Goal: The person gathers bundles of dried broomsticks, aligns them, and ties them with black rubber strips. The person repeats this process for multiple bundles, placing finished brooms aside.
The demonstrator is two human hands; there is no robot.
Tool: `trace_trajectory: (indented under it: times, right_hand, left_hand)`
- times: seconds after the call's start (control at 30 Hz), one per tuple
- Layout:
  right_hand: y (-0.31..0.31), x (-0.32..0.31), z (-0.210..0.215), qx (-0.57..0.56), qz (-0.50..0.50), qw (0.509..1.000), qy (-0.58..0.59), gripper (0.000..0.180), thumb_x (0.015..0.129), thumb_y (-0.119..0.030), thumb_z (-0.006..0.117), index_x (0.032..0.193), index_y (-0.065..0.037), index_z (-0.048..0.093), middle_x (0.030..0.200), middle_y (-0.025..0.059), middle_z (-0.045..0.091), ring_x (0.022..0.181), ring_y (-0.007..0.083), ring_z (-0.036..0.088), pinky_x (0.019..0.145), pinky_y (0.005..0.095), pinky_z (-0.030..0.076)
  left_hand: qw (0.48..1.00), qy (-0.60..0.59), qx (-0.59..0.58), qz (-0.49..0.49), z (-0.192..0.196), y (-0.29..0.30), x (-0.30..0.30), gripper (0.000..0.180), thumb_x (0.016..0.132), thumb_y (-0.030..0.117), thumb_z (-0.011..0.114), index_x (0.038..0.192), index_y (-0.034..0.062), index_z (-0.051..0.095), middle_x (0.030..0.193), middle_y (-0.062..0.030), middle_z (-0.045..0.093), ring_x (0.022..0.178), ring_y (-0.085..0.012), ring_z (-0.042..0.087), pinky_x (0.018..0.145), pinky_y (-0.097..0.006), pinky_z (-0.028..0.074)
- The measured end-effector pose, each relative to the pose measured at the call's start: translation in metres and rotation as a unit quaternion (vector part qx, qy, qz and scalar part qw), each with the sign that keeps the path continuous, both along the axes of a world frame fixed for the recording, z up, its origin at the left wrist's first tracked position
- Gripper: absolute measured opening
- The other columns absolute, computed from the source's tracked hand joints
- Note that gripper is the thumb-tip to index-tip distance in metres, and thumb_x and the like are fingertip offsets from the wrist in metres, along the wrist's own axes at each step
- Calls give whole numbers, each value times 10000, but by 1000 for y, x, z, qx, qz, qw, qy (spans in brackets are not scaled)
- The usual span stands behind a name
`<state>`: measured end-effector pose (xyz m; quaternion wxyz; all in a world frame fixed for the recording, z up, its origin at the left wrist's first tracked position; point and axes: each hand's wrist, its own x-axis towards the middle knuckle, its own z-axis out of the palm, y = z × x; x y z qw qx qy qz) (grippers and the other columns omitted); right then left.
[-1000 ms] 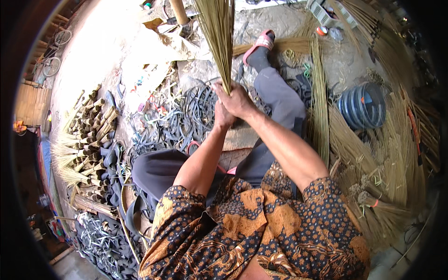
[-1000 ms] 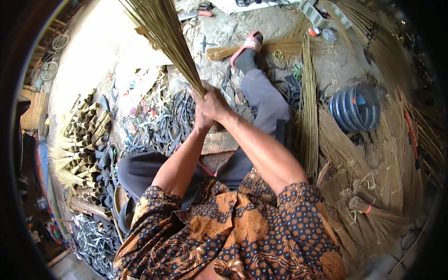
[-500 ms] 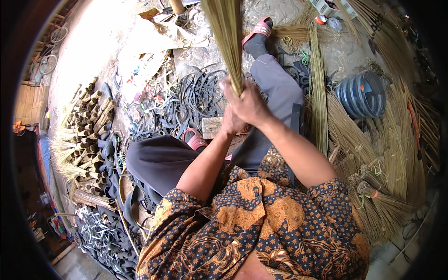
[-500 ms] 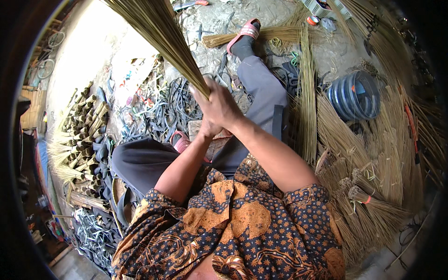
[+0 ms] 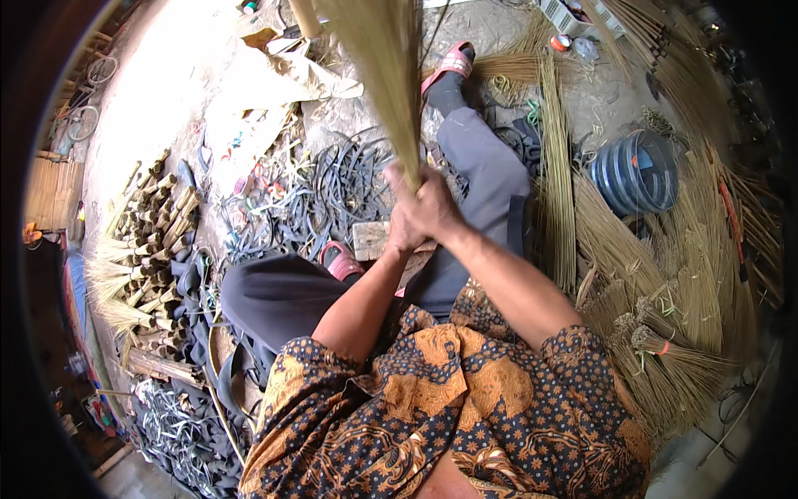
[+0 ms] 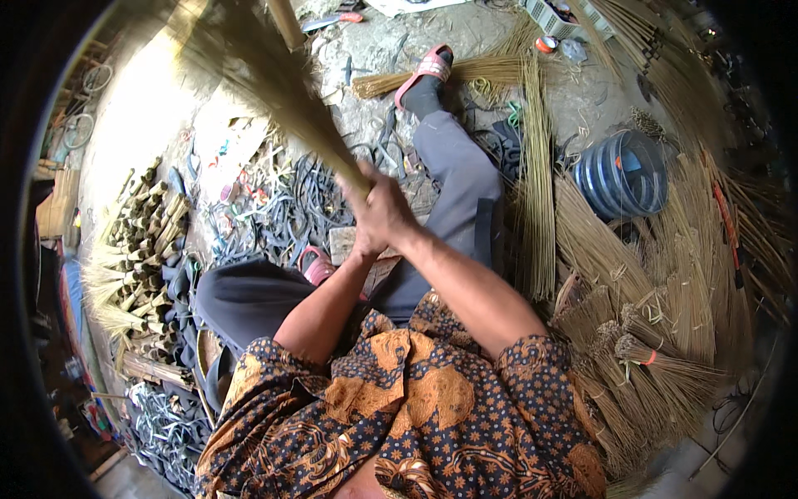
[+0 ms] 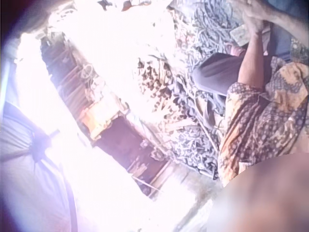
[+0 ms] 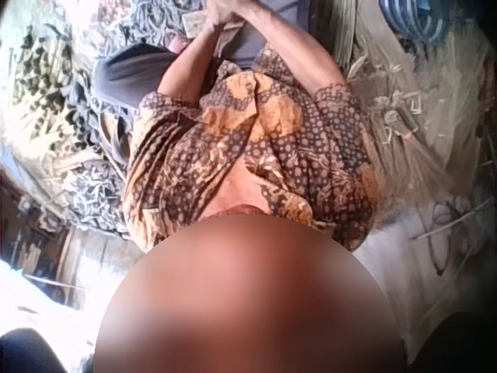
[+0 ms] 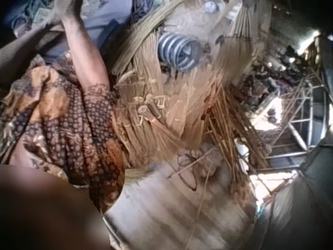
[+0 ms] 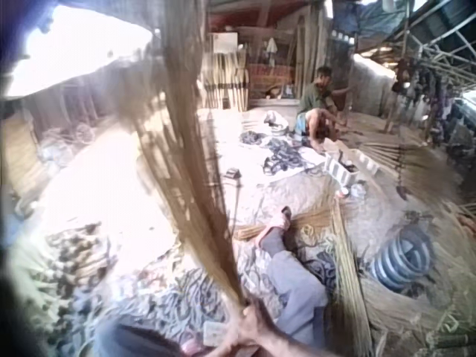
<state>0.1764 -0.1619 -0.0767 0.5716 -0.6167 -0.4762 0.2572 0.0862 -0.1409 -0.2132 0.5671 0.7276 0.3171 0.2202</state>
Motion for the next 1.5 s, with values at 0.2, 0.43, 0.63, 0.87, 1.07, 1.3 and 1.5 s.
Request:
trace_trajectory:
  times: [0.2, 0.43, 0.63, 0.87, 1.07, 1.3, 1.5]
  right_hand:
    - [8, 66, 57, 90, -12, 977, 192, 313, 1059, -307, 642, 1207, -32, 630, 722, -10, 581, 623, 81, 577, 549, 266, 510]
    - [-12, 42, 50, -58, 79, 893, 439, 369, 995, -250, 744, 1272, -27, 644, 705, -4, 602, 573, 86, 591, 501, 266, 498]
    - [-2, 37, 51, 18, 37, 914, 403, 321, 975, -257, 774, 1164, -22, 666, 721, -13, 587, 556, 73, 564, 487, 242, 494]
    - [2, 33, 55, -4, -34, 904, 427, 271, 966, -216, 770, 1130, -44, 639, 668, -13, 558, 503, 85, 544, 439, 249, 454]
    - [5, 35, 37, -29, 4, 875, 482, 425, 925, -292, 817, 1244, -74, 641, 661, 13, 602, 530, 114, 595, 483, 292, 537]
    - [16, 27, 17, -37, -114, 868, 482, 235, 961, -224, 770, 1113, -83, 659, 620, -29, 492, 457, 105, 466, 444, 288, 437]
    - [30, 21, 20, 12, -137, 844, 518, 226, 960, -277, 778, 1013, -101, 647, 613, -26, 484, 466, 126, 487, 471, 329, 456]
  left_hand:
    - [998, 45, -40, 13, 48, -16, -6, 278, 931, 271, 765, 1068, 46, 680, 888, -140, 729, 835, -267, 707, 776, -414, 553]
    - [969, 68, -175, -163, 134, 11, 6, 333, 861, 234, 811, 1028, 13, 626, 775, -100, 698, 683, -171, 666, 655, -349, 549]
    - [994, 48, -97, -25, 160, -8, 0, 278, 882, 161, 794, 1045, 6, 631, 788, -63, 712, 680, -176, 683, 643, -347, 547]
    - [993, 33, -85, -72, 158, 6, -6, 179, 912, 146, 725, 1014, 16, 656, 767, -61, 681, 717, -126, 632, 656, -303, 526]
    - [956, 51, -245, -153, 153, 12, -11, 179, 919, 132, 744, 1009, 25, 631, 719, -10, 606, 586, -114, 590, 521, -286, 472]
    - [986, 167, -7, -23, 145, 9, -6, 431, 893, 264, 796, 1202, 11, 637, 947, -135, 749, 882, -201, 691, 797, -366, 539]
    - [962, 259, 81, 10, 155, 25, -12, 385, 881, 263, 707, 1163, 14, 624, 981, -328, 710, 978, -507, 686, 851, -566, 539]
